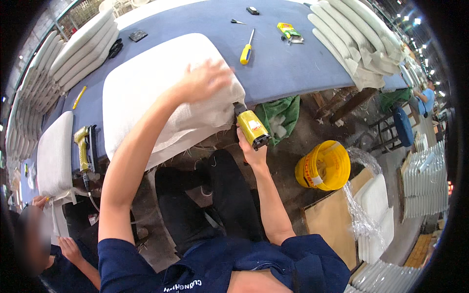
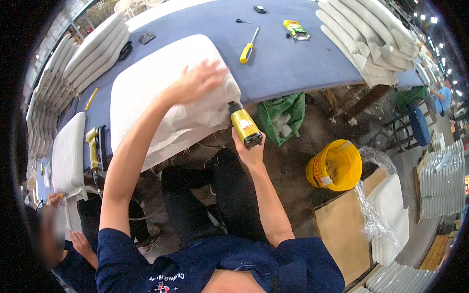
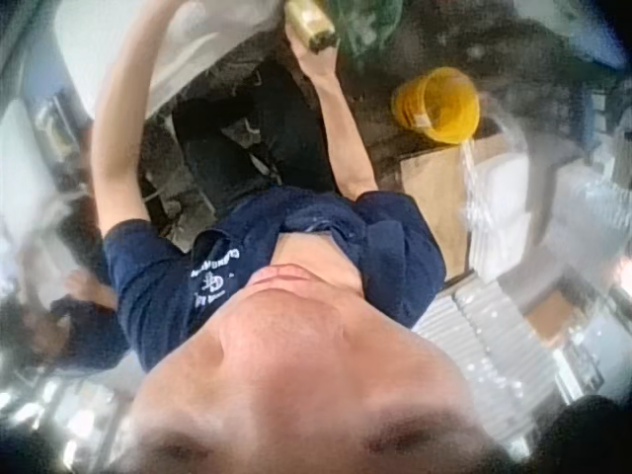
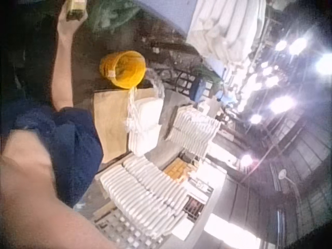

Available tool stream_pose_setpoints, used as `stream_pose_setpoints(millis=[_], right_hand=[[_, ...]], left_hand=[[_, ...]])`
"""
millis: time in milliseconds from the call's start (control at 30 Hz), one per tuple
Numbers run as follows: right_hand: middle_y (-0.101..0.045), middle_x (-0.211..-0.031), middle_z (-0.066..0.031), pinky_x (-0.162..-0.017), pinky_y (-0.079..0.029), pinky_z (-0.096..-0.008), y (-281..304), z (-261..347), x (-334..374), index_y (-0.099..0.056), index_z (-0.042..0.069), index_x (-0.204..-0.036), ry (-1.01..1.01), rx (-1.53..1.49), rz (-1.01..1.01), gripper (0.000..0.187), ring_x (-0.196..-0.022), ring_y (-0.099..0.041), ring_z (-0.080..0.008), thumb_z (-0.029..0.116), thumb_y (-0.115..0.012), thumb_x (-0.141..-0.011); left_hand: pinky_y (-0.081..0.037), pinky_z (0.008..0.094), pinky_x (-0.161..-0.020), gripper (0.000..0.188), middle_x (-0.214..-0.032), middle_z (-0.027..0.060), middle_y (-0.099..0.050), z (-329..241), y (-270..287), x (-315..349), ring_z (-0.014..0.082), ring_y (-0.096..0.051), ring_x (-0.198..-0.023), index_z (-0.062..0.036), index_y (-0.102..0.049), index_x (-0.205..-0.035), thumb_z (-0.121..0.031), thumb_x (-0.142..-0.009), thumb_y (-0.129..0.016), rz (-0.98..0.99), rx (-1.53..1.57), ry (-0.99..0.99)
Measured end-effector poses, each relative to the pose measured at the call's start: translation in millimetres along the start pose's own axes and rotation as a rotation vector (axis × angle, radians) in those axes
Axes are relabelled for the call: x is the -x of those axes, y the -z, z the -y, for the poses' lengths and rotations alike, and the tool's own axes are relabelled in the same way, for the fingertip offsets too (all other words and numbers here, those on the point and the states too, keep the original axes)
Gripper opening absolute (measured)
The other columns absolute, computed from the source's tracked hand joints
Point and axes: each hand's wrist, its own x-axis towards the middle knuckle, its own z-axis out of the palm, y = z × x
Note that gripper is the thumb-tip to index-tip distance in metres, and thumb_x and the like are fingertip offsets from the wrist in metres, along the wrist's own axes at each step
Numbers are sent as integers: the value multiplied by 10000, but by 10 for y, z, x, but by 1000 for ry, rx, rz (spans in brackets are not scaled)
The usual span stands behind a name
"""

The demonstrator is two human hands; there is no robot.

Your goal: The person staples white fabric onto a cushion base using a pneumatic staple gun, then trims excess fabric with a utility knife. They smooth and fold the fabric edges before stapling, and stack the finished cushion with others on the workbench.

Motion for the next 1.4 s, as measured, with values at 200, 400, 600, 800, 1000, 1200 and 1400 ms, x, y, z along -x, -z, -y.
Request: stream_pose_setpoints(millis=[200, 400, 600, 800, 1000, 1200, 1400], right_hand=[[-793, -924, -76, -744, -572, -316, -89, -108, -9, -761, -47, -998, 11, -21, -24, 146, -825, -748, -143, 90, -775, -946], [-794, -903, -99, -739, -579, -330, -83, -154, 46, -756, -31, -972, 89, 120, -30, 125, -805, -770, -189, 91, -763, -946], [-795, -899, -111, -754, -582, -330, -117, -129, 119, -763, -21, -984, 30, 91, -39, 133, -806, -777, -213, 103, -777, -936], [-792, -875, -112, -729, -583, -330, -146, -27, 122, -764, -27, -973, 38, 72, 7, 129, -774, -773, -214, 87, -791, -917], [-791, -868, -122, -715, -586, -335, -224, -19, 105, -752, -33, -952, 228, 97, 38, 112, -768, -779, -231, 63, -778, -900], [-791, -871, -124, -731, -589, -323, -180, 23, 89, -756, -27, -965, 155, 52, 108, 112, -777, -781, -207, 63, -766, -899], [-802, -909, -120, -756, -593, -329, -191, 130, 96, -763, -30, -992, 228, 95, 155, 129, -812, -788, -204, 55, -769, -895]], left_hand=[[-108, 790, -1217, 541, -1743, 61, -314, 122, -537, -63, 415, -215, -1613, -333, -384, -1651, -485, -1144, -271, -238, -153, 209], [-250, 804, -1163, 538, -1718, 64, -353, -373, -614, 427, 477, -322, -1548, -374, -366, -1649, -484, -1123, -396, -338, -307, 173], [-331, 796, -1117, 589, -1699, 75, -365, -413, -624, 518, 503, -389, -1482, -415, -364, -1641, -460, -1077, -527, -349, -367, 100], [-359, 800, -1089, 728, -1694, 88, -357, -449, -671, 581, 508, -383, -1476, -443, -357, -1634, -397, -990, -694, -325, -391, 24], [-367, 808, -1070, 797, -1685, 100, -362, -450, -634, 564, 513, -387, -1468, -438, -337, -1642, -404, -952, -735, -289, -412, 18], [-360, 803, -1089, 862, -1704, 121, -321, -453, -621, 577, 522, -364, -1482, -412, -292, -1666, -303, -941, -746, -263, -390, 20], [-356, 822, -1073, 889, -1713, 157, -292, -442, -598, 601, 547, -342, -1486, -389, -255, -1684, -194, -937, -697, -242, -436, -9]])
